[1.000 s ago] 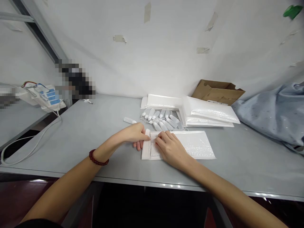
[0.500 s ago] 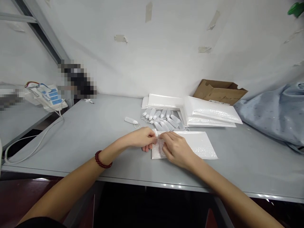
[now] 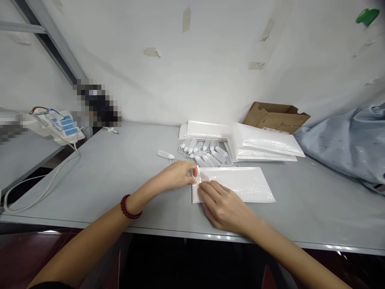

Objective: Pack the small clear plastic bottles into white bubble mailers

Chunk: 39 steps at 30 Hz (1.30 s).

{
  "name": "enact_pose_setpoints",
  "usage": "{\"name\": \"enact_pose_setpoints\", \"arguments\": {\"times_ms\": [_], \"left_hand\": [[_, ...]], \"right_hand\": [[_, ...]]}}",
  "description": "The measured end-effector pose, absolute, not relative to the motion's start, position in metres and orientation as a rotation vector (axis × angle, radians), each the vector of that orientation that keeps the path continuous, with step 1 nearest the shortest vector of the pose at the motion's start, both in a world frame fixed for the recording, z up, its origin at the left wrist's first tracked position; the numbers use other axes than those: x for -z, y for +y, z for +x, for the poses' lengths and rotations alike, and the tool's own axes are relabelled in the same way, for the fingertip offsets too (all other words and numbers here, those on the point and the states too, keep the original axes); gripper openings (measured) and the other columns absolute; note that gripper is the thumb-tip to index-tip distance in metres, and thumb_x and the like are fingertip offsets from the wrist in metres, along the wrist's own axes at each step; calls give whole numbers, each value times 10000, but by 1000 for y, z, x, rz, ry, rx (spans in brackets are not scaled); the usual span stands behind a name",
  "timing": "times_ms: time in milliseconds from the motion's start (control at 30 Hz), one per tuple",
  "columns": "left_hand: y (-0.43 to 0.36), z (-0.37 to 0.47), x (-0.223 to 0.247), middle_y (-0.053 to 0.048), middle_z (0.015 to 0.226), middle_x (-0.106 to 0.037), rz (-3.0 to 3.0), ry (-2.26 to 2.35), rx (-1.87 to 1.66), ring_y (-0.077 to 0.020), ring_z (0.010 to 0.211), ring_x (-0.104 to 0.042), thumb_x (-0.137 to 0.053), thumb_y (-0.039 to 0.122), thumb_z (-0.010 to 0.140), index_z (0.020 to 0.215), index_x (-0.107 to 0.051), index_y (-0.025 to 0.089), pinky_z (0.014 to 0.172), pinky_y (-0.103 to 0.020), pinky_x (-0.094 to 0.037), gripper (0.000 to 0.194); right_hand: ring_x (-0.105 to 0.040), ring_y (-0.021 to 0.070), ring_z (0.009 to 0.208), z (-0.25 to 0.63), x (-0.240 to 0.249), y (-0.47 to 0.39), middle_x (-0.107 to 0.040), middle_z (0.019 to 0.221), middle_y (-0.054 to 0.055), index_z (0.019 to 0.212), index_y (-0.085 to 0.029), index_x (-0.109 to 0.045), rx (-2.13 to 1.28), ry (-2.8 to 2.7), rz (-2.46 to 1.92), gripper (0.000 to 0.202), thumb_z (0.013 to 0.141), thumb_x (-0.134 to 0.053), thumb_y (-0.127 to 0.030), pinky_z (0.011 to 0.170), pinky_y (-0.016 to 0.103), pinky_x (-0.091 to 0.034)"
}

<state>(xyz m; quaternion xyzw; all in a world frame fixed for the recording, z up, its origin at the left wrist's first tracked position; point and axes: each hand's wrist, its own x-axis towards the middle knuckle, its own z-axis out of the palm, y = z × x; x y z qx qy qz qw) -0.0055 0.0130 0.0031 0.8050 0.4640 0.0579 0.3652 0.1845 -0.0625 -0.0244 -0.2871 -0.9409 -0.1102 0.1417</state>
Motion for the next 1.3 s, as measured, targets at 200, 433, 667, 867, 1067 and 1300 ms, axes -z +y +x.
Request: {"name": "enact_pose_setpoints", "arguments": {"times_ms": [200, 433, 667, 867, 1067, 1300], "left_hand": [[15, -17, -8, 9, 696, -592, 2271, 1074, -68, -160, 628, -548, -467, 153, 769, 1004, -648, 213, 575, -243, -369, 302], [-5, 3, -26, -50, 910, -600, 2574, 916, -137, -187, 785, -570, -506, 330, 902, 979, -638, 187, 677, -281, -402, 210], [-3, 80, -27, 35, 494, -445, 1995, 844, -455, -93, 462, -418, -540, 429, 888, 553, -439, 168, 472, -243, -296, 437], [17, 141, 5, 30, 461, -524, 1255, 809, -304, -73, 408, -487, -579, 244, 884, 682, -553, 135, 461, -198, -390, 231], [19, 144, 14, -22, 517, -597, 1194, 887, -322, -98, 477, -606, -565, 208, 899, 684, -554, 106, 518, -205, -494, 239], [9, 115, 11, -122, 795, -697, 2164, 1135, -384, -241, 706, -694, -485, 176, 877, 866, -614, 101, 623, -337, -540, 150]], "right_hand": [[-620, 251, 948, 183, 32, -66, -678, 1003, 175, 1035, -24, -622, 674, -2597, -802, 263, 897, -399, -13, 837, 377, -515], [-577, 155, 644, 197, -1, -62, -653, 704, 40, 916, -98, -628, 806, -2367, -951, 282, 891, -366, 3, 904, 415, -427], [-594, 184, 720, 250, -40, -43, -661, 736, 23, 841, -171, -613, 867, -2317, -1209, 238, 883, -419, -38, 923, 452, -358], [-617, 287, 880, 302, 0, -30, -673, 1005, 124, 1015, -158, -646, 740, -2228, -1553, 198, 932, -487, -243, 773, 445, -456], [-563, 295, 1173, 339, 24, -54, -574, 1304, 89, 1228, -279, -591, -93, -2241, -1646, 433, 872, -564, -524, 896, 431, -523], [-414, 333, 1342, 349, 36, -55, -427, 1455, 67, 1292, -333, -564, -378, -2197, -1650, 585, 778, -640, -603, 1034, 496, -458]]}}
